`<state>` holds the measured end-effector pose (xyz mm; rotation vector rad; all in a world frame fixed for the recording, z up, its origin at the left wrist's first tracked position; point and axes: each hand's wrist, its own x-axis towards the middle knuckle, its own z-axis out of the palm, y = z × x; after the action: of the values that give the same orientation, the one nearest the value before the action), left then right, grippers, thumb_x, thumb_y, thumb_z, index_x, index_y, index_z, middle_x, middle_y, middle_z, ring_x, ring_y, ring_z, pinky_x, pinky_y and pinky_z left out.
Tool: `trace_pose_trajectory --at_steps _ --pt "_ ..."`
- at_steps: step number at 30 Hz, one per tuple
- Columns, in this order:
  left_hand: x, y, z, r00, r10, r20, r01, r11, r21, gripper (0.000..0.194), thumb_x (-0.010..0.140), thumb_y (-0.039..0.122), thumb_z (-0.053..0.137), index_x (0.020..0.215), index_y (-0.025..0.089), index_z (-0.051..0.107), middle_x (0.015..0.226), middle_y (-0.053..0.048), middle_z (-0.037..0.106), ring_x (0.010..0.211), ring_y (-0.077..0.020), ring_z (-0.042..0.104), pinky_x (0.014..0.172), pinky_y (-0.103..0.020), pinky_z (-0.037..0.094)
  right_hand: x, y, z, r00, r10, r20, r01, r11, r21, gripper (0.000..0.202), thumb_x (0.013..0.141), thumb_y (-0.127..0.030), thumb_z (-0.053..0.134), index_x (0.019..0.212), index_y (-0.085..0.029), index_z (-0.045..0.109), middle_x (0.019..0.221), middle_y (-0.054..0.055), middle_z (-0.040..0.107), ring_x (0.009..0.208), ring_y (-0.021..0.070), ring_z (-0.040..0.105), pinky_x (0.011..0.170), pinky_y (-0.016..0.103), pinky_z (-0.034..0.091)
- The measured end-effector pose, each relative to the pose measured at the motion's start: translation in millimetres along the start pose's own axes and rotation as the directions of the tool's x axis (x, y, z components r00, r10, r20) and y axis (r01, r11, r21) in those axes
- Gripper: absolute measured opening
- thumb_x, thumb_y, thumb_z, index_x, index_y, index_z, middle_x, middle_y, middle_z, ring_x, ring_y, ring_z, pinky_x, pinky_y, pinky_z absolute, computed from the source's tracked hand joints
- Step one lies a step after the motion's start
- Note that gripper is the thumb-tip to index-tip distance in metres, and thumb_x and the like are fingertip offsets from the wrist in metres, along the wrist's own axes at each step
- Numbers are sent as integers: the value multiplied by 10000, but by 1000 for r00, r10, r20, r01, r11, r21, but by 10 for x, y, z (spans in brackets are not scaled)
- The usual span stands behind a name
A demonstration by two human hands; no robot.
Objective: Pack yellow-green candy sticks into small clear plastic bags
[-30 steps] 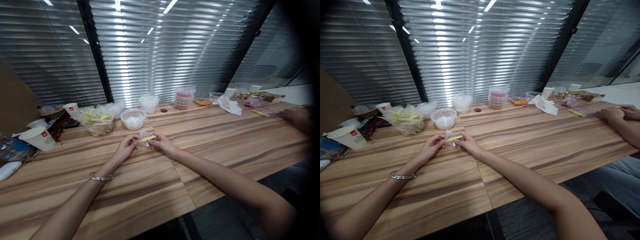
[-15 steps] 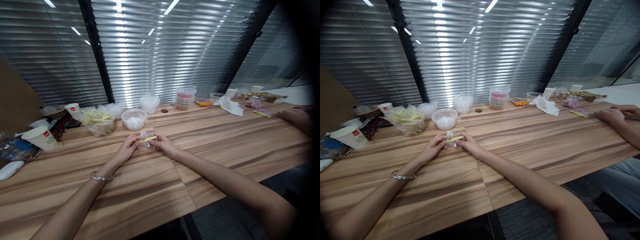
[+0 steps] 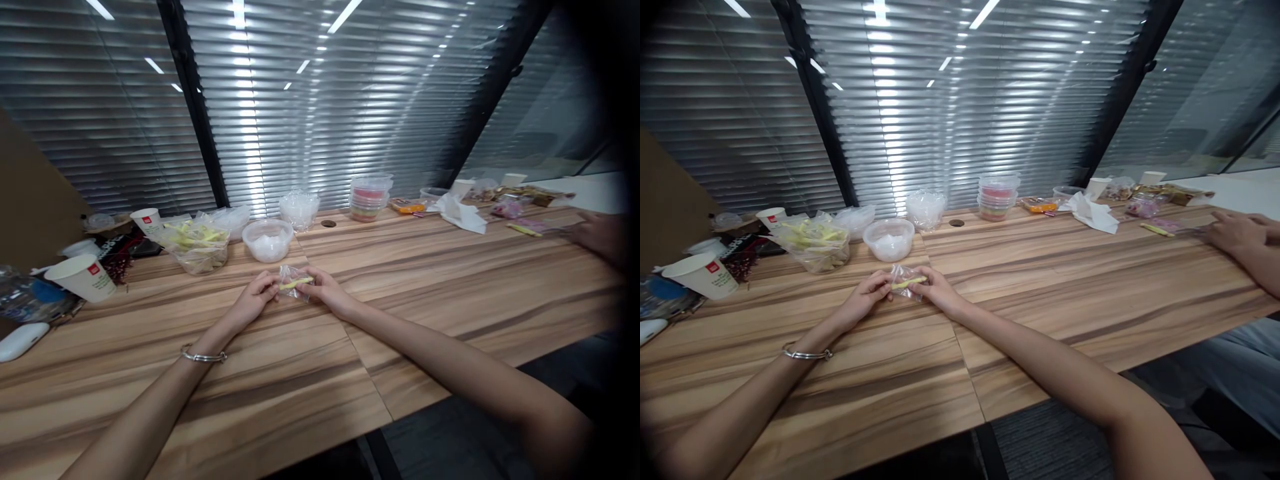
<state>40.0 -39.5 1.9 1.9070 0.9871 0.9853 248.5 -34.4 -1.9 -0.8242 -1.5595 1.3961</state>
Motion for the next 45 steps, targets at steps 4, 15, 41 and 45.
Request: trace_pose_trajectory --at_steps 4,15,41,45 --pt "0 -23 -2 1000 -21 12 21 1000 -8 221 852 308 489 954 193 648 853 -36 504 759 -148 491 722 -260 407 1 4 4 1000 -26 -9 26 999 -31 316 743 -319 641 1031 -199 592 977 43 635 852 172 566 753 294 429" --pt "-4 21 17 990 -124 -70 103 963 -248 262 786 344 591 979 167 601 964 -55 588 805 -147 545 781 -278 432 23 3 -5 999 -41 -18 42 997 58 325 732 -345 649 1018 -202 592 979 42 634 853 170 571 755 286 435" --pt "0 2 71 994 -113 5 111 967 -228 233 722 291 664 880 159 554 846 -28 578 765 -129 537 740 -258 431 90 150 -12 987 1 -163 40 968 247 333 740 -427 641 973 -207 549 901 30 634 832 159 584 773 296 451" --pt "-4 30 70 995 -94 22 96 971 -219 212 729 274 659 880 154 571 838 -29 581 757 -127 533 736 -253 425 111 154 -17 990 -26 -137 56 973 226 298 767 -445 605 900 -179 592 918 46 638 842 165 577 789 300 437"
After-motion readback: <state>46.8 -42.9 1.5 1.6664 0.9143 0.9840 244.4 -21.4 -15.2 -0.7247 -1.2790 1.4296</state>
